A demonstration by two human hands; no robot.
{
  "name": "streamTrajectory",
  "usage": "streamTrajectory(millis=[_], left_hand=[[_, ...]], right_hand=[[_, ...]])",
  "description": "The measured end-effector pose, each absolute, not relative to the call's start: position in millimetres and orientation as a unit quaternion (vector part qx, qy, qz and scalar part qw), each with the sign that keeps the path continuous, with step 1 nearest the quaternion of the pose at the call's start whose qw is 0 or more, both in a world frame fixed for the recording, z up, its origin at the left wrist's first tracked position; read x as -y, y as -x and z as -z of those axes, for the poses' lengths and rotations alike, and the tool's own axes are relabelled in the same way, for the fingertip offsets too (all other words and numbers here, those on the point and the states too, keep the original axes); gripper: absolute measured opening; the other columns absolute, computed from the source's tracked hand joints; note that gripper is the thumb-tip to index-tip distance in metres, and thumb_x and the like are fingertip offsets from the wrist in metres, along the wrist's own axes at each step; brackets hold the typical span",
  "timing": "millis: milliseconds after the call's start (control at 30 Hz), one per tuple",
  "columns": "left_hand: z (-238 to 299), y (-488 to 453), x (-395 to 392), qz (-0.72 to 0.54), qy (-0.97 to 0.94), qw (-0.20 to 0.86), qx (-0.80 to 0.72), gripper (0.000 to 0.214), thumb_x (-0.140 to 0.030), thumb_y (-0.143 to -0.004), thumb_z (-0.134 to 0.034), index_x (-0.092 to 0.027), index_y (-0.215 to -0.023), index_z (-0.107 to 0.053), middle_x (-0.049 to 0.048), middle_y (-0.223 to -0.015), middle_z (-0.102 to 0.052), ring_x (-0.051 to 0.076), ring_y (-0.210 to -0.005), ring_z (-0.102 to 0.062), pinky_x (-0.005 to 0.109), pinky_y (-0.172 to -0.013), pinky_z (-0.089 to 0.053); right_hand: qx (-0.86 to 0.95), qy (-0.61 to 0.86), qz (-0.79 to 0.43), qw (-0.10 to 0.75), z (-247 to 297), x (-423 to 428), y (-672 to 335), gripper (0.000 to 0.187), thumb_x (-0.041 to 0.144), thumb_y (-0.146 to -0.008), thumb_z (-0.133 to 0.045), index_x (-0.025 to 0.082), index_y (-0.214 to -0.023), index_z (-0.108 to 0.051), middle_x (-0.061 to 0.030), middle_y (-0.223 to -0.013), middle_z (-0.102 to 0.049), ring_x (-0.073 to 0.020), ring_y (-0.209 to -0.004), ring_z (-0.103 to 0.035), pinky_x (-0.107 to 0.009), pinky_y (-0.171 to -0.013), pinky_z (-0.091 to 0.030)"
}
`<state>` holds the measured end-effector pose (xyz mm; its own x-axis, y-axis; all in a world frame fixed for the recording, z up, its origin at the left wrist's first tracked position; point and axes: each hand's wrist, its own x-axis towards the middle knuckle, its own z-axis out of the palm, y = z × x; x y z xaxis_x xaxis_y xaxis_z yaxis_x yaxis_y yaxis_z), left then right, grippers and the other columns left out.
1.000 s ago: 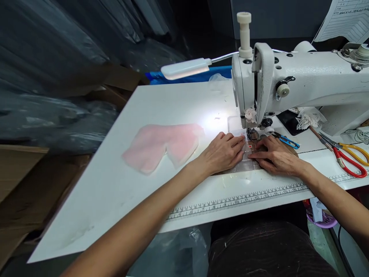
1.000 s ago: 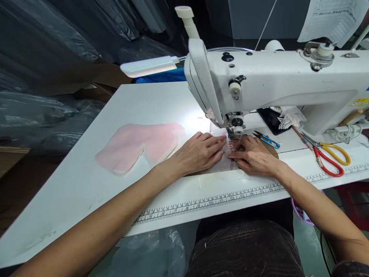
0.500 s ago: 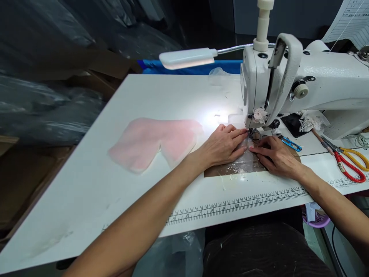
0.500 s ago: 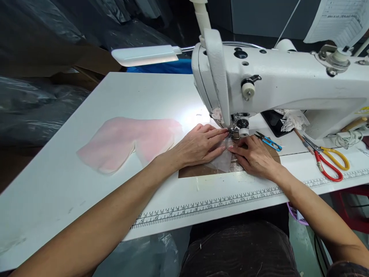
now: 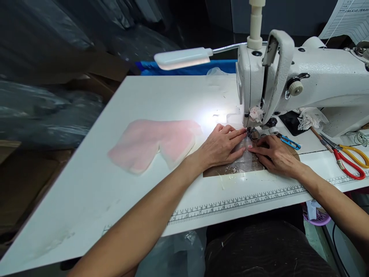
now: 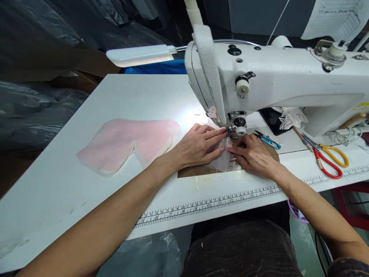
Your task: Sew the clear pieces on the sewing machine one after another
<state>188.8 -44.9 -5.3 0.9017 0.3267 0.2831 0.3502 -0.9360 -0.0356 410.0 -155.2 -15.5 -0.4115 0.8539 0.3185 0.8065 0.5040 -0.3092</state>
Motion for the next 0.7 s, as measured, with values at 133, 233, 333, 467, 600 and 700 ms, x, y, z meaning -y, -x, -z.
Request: streamTrajectory(millis=[133, 233, 333, 467, 600, 700], left_hand=[[3.1, -189.4, 46.9, 0.121, 0.975, 0.048, 0.178, 0.047, -0.041, -0.1, -0.042, -0.014, -0.131, -0.065, 0.0141, -0.139, -0.064, 0.03, -0.102, -0.059, 0.044, -0.081, -0.042], [2.1, -189.9, 48.0, 0.105, 0.976, 0.054, 0.185, 0.046, -0.04, -0.1, -0.041, -0.015, -0.131, -0.065, 0.013, -0.14, -0.063, 0.03, -0.103, -0.058, 0.044, -0.082, -0.041], [2.0, -190.2, 48.6, 0.103, 0.976, 0.059, 0.182, 0.046, -0.04, -0.1, -0.042, -0.015, -0.131, -0.064, 0.0128, -0.14, -0.063, 0.03, -0.102, -0.058, 0.043, -0.082, -0.041], [2.0, -190.4, 49.5, 0.107, 0.976, 0.07, 0.177, 0.048, -0.04, -0.101, -0.04, -0.012, -0.133, -0.063, 0.0141, -0.14, -0.063, 0.03, -0.102, -0.059, 0.043, -0.081, -0.042], [1.6, -190.3, 50.2, 0.11, 0.976, 0.075, 0.173, 0.048, -0.039, -0.101, -0.04, -0.011, -0.132, -0.063, 0.0152, -0.14, -0.062, 0.031, -0.102, -0.06, 0.044, -0.081, -0.043], [1.3, -190.2, 50.7, 0.119, 0.976, 0.068, 0.17, 0.045, -0.037, -0.1, -0.043, -0.011, -0.131, -0.064, 0.0165, -0.139, -0.063, 0.031, -0.102, -0.06, 0.046, -0.082, -0.044]], right_hand=[[0.837, 0.493, -0.06, 0.229, 14.3, 156.0, -410.1, 0.033, 0.028, -0.102, -0.047, 0.029, -0.127, -0.069, -0.0109, -0.11, -0.059, -0.0252, -0.104, -0.053, -0.048, -0.094, -0.052], [0.839, 0.487, -0.052, 0.238, 15.0, 156.3, -410.3, 0.034, 0.028, -0.102, -0.047, 0.027, -0.128, -0.069, -0.0115, -0.11, -0.059, -0.0253, -0.104, -0.053, -0.048, -0.093, -0.053], [0.84, 0.483, -0.04, 0.244, 16.5, 156.0, -410.4, 0.034, 0.027, -0.102, -0.047, 0.026, -0.128, -0.069, -0.0116, -0.109, -0.059, -0.0254, -0.102, -0.053, -0.048, -0.091, -0.054], [0.839, 0.488, -0.036, 0.237, 17.8, 155.3, -410.8, 0.034, 0.027, -0.102, -0.048, 0.026, -0.128, -0.069, -0.0112, -0.109, -0.059, -0.0247, -0.104, -0.054, -0.047, -0.093, -0.054], [0.844, 0.477, -0.023, 0.244, 18.5, 154.9, -411.2, 0.034, 0.027, -0.102, -0.047, 0.024, -0.128, -0.069, -0.0118, -0.107, -0.059, -0.0253, -0.103, -0.053, -0.047, -0.091, -0.055], [0.843, 0.477, -0.019, 0.246, 19.4, 154.7, -411.4, 0.034, 0.028, -0.103, -0.047, 0.024, -0.127, -0.069, -0.0117, -0.107, -0.06, -0.0252, -0.103, -0.054, -0.048, -0.091, -0.055]])
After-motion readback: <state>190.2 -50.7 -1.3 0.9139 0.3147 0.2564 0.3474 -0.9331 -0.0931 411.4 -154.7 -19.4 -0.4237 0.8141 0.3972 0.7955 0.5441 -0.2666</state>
